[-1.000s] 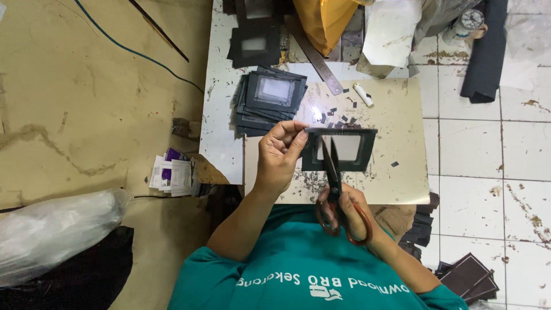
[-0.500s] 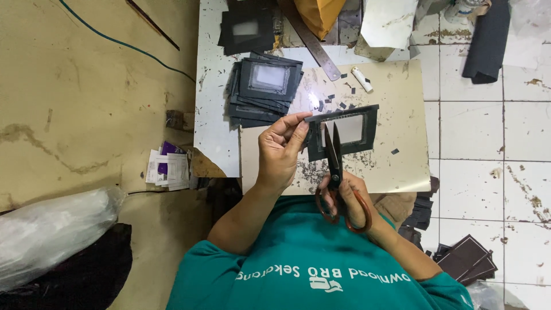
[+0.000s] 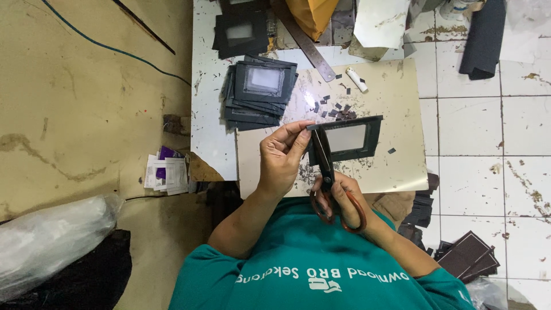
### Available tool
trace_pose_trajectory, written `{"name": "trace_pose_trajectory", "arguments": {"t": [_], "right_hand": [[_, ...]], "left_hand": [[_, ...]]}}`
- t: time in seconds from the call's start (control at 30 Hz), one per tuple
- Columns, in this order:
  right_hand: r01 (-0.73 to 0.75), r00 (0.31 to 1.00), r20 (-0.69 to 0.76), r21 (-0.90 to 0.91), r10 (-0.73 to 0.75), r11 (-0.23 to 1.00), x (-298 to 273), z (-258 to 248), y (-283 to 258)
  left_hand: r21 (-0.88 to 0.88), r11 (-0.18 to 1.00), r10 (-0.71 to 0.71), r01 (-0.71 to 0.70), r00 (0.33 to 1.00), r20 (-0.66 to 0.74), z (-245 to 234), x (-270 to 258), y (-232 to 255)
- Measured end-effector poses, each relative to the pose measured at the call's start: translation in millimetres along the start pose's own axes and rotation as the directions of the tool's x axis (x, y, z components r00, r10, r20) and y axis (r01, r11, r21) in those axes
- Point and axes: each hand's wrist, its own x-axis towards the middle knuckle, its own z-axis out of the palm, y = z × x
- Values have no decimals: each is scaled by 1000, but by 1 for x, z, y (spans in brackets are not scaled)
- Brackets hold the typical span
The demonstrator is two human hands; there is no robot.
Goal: Trimming the edges of small leather frames using scissors on a workshop table
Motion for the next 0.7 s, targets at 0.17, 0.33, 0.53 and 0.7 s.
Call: {"name": "trace_pose_trajectory", "arguments": {"t": [0.17,0.33,0.53,0.7], "right_hand": [[8,1000,6,48,-8,999,1,3,-3],[7,1000,24,35,-8,999,1,7,-14],[-93,996,20,130,91,987,-8,-14,12],[-167,985,-30,145,173,975,-5,-11,6]], "left_hand": [[-2,999,36,-36,999,6,1,-2,8],[10,998,65,-65,998,5,1,-3,3],[69,995,67,-68,998,20,0,-3,11],[204,978,22,-37,997,79,-12,8,7]]}}
